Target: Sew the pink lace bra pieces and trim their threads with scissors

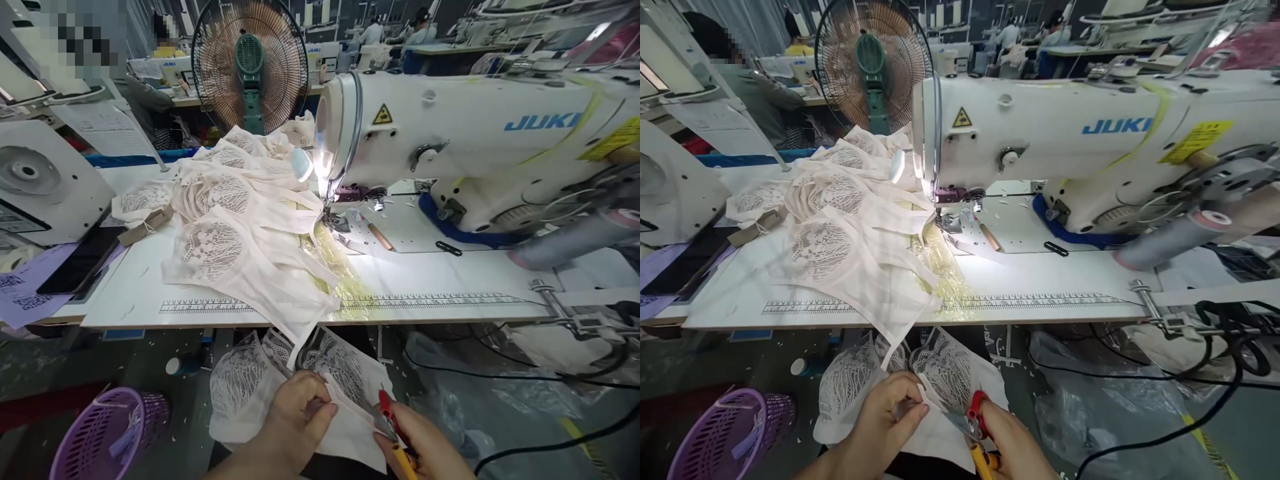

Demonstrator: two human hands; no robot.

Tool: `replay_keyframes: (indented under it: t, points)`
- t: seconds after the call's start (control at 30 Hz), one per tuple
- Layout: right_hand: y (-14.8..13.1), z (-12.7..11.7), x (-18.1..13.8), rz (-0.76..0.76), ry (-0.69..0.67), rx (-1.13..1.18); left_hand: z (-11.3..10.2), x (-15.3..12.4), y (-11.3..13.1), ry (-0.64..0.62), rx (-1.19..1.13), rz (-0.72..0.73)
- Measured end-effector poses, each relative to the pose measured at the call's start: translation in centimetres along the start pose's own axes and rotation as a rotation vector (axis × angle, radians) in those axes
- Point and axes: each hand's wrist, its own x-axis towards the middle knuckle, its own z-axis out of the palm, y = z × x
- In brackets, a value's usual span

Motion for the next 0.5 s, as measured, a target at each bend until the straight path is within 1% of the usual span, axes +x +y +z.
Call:
replay_keyframes:
  t: [0.1, 0.17, 0.3, 0.37, 0.43, 0.5]
  points:
    - [1.1, 0.4, -0.6, 0.004, 0.014, 0.006, 0.2, 0.2, -0.2, 0.079, 0.036, -0.071]
    - [1.6, 0.7, -0.9, 0.012, 0.049, 0.006, 0.5, 0.3, -0.4, 0.104, 0.014, -0.126]
    - [2.0, 1.6, -1.5, -0.002, 0.158, 0.038, 1.0, 0.3, -0.7, 0.171, -0.156, -0.186]
    - [2.0, 2.0, -1.7, 0.018, 0.235, 0.057, 1.1, 0.3, -0.6, 0.215, -0.25, -0.216]
    - [1.9, 2.4, -1.7, 0.074, 0.313, 0.075, 1.1, 0.3, -0.4, 0.21, -0.306, -0.245]
    - [1.7, 2.6, -1.7, 0.13, 0.317, 0.111, 1.0, 0.3, -0.1, 0.171, -0.324, -0.258]
